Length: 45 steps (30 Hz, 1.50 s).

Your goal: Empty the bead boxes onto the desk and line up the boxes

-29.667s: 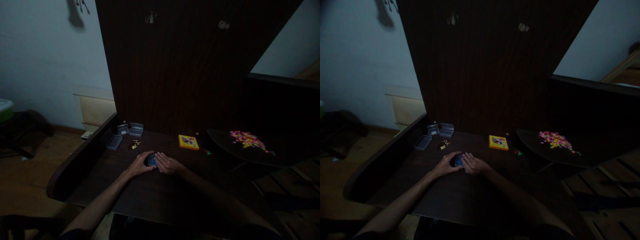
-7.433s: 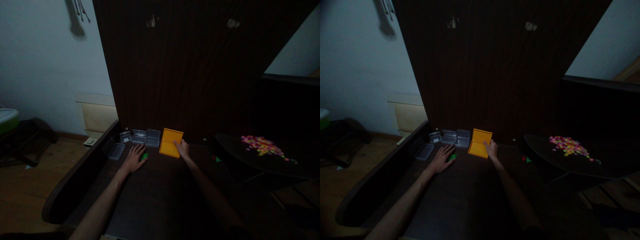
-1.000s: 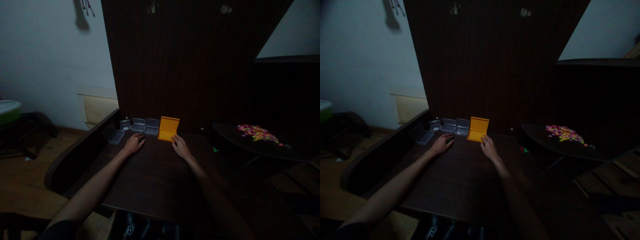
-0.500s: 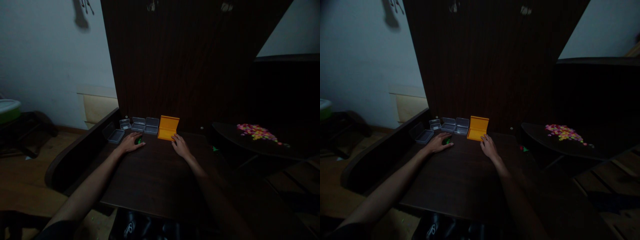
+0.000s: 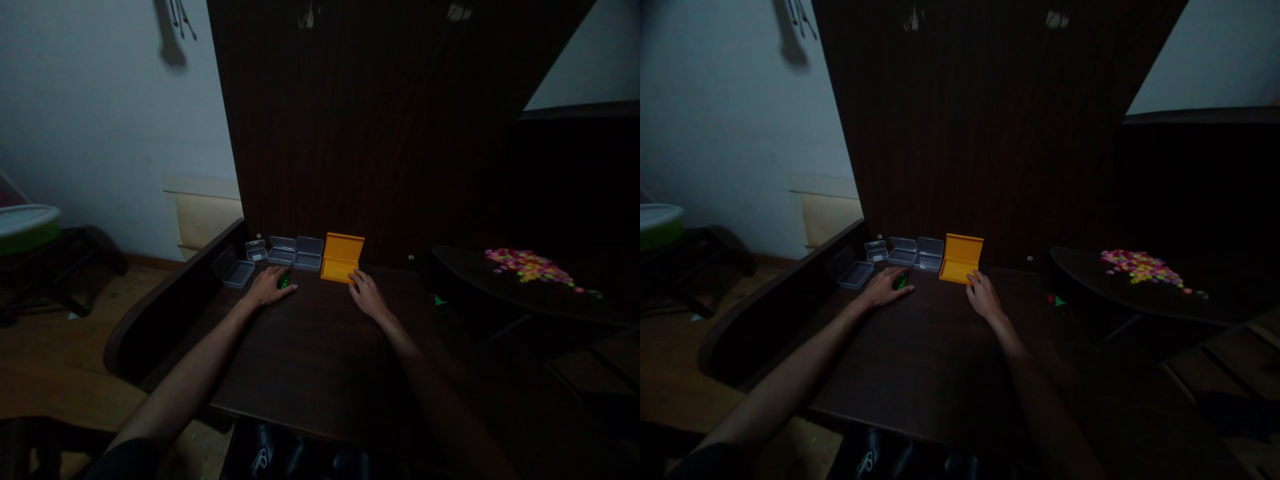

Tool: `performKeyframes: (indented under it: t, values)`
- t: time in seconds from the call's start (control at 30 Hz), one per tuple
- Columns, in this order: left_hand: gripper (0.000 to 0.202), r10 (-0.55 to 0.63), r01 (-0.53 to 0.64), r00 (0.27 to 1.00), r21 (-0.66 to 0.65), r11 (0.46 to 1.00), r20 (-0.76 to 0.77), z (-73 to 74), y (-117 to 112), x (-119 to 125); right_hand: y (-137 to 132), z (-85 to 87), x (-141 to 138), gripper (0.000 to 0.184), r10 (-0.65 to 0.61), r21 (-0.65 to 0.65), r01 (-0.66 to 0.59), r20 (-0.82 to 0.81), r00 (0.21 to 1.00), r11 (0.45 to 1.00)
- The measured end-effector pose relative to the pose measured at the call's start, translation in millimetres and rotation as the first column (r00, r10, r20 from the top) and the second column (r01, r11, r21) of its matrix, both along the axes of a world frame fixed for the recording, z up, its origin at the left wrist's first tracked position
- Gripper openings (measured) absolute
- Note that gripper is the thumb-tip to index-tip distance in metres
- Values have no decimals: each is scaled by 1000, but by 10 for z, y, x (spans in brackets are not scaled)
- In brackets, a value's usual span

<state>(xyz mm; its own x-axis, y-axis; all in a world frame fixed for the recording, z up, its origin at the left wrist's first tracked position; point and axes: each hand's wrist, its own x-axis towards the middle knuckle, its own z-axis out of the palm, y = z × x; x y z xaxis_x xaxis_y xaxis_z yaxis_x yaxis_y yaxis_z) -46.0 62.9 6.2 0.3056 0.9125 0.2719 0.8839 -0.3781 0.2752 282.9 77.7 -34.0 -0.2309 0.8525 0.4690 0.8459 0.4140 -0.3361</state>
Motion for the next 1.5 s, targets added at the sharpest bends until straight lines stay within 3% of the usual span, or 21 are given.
performKeyframes:
  t: [0.2, 0.63, 0.73, 0.87, 0.97, 1.03, 1.13, 1.23, 1.37, 1.5]
  values:
    - [53, 29, -30, 999, -22, 999, -21, 21, 15, 45, -24, 33, -16, 37, -12, 2, 12, 31, 999, 1000]
    - [43, 63, -62, 995, 8, 998, -77, 36, 26, 97, -20, 40, -12, 38, -17, -26, 18, 32, 999, 999]
    - [53, 40, -40, 999, -11, 999, 18, 56, 10, 75, -22, 34, -8, 39, -11, -15, 12, 25, 1000, 1000]
    - [58, 13, -13, 948, -3, 1000, 317, 120, -5, -34, -36, 35, -3, 40, -26, 0, 26, 18, 999, 1000]
    - [66, -27, -30, 872, 109, 994, 489, 196, -25, -159, -61, 59, -5, 40, -45, 7, 45, 7, 999, 999]
    - [68, -33, -106, 817, 205, 973, 576, 252, -57, -232, -82, 82, -9, 39, -52, 28, 52, -4, 999, 998]
    - [64, -18, -222, 794, 318, 922, 608, 322, -122, -287, -122, 126, -18, 40, -47, 67, 49, -30, 998, 997]
    - [60, 28, -248, 860, 371, 895, 509, 349, -179, -255, -187, 184, -27, 42, -35, 67, 37, -39, 999, 997]
    - [58, -12, -113, 943, 357, 927, 332, 317, -244, -69, -328, 271, -33, 40, -3, 78, 4, -19, 1000, 997]
    - [58, -245, 224, 966, 204, 953, 78, 235, -343, 195, -530, 283, -4, 39, 54, 64, -55, 16, 998, 996]
